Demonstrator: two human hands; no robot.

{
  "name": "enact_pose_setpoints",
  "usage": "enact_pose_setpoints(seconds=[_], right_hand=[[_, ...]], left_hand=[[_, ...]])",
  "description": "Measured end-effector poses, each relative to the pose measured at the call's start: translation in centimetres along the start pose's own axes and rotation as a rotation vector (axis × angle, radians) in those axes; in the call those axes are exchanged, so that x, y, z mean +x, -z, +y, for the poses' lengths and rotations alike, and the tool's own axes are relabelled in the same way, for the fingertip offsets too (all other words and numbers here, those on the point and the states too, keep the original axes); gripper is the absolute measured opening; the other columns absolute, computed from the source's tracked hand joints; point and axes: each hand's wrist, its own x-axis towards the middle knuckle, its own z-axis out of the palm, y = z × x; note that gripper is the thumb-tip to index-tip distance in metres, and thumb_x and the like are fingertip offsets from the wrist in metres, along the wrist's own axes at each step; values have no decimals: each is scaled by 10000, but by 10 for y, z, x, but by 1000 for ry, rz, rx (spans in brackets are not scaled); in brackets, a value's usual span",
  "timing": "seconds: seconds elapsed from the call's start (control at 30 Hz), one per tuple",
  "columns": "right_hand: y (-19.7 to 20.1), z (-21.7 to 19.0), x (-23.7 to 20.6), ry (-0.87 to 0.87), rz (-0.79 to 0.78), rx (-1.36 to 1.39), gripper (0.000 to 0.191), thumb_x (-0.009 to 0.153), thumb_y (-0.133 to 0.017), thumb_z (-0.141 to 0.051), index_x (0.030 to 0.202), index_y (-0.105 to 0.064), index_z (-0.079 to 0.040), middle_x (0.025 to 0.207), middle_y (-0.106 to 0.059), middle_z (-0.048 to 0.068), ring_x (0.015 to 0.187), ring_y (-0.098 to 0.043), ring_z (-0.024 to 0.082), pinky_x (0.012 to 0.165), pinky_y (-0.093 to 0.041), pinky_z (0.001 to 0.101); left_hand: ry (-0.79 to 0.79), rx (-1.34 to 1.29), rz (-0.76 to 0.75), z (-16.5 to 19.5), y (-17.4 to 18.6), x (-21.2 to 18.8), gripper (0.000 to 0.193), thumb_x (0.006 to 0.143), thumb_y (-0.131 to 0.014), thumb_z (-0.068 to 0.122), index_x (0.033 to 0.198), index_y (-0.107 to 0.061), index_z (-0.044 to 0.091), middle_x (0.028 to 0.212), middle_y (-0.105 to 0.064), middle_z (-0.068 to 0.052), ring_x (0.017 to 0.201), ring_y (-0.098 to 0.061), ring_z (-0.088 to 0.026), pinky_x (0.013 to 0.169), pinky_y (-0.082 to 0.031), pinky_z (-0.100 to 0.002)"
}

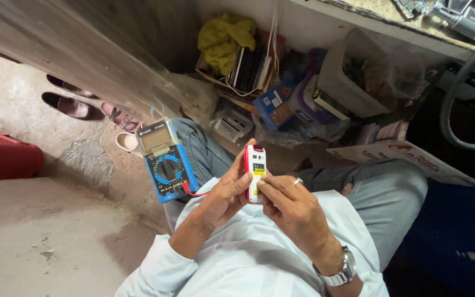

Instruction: The person removes the back cover of a red flip phone, inserts a battery, and closes the cover. They then open the phone, press buttons to navigate the menu, and briefly handle a multimeter before placing the phone on the workbench.

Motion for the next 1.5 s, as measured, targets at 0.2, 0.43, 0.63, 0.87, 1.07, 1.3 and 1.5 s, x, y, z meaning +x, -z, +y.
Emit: enact_pose_setpoints(seconds=[0.2,0.43,0.63,0.87,1.07,1.3,1.5], right_hand=[[3,4,-5,20,-79,-66,372,802,-793,-9,1154,-677,33,1132,-695,114,943,-692,267,802,-578,369],[12,11,-6,41,-169,-41,429,815,-804,-80,1206,-665,27,1170,-685,141,979,-680,288,813,-572,382],[11,12,-8,39,-178,-42,435,823,-805,-90,1218,-662,22,1184,-683,140,975,-677,288,811,-571,388],[3,13,-10,133,-124,-187,556,781,-765,-53,1309,-610,30,1294,-646,215,1171,-659,368,887,-588,375],[-1,11,-15,144,-133,-245,540,833,-750,17,1348,-596,61,1376,-635,224,1286,-644,357,902,-595,376],[8,5,-17,48,-35,-87,443,809,-749,36,1241,-661,-11,1306,-669,142,1234,-675,300,995,-587,372],[13,3,-17,70,-112,-112,453,825,-760,-8,1260,-638,31,1288,-661,163,1228,-654,313,997,-567,383]], left_hand=[[73,81,-46,7,6,0,981,933,-731,385,1681,-107,275,1331,-528,-51,1219,-544,-182,1012,-482,-381],[83,70,-51,7,3,1,930,930,-734,387,1656,-166,267,1342,-519,-61,1239,-542,-189,1028,-492,-391],[85,69,-35,6,3,2,925,930,-733,386,1656,-173,265,1340,-520,-66,1231,-543,-193,1017,-496,-388],[66,84,-36,5,5,3,957,899,-757,397,1645,-172,271,1377,-509,-36,1246,-535,-174,1004,-485,-360],[55,42,-51,0,1,0,933,933,-763,374,1660,-192,248,1394,-482,-48,1278,-516,-177,1050,-467,-358],[56,-9,-44,-7,-4,-1,910,925,-761,362,1643,-214,247,1391,-496,-49,1266,-524,-184,1026,-482,-368],[94,71,-26,-6,-1,-2,943,894,-780,388,1640,-216,268,1386,-494,-43,1280,-513,-182,1028,-471,-367]])
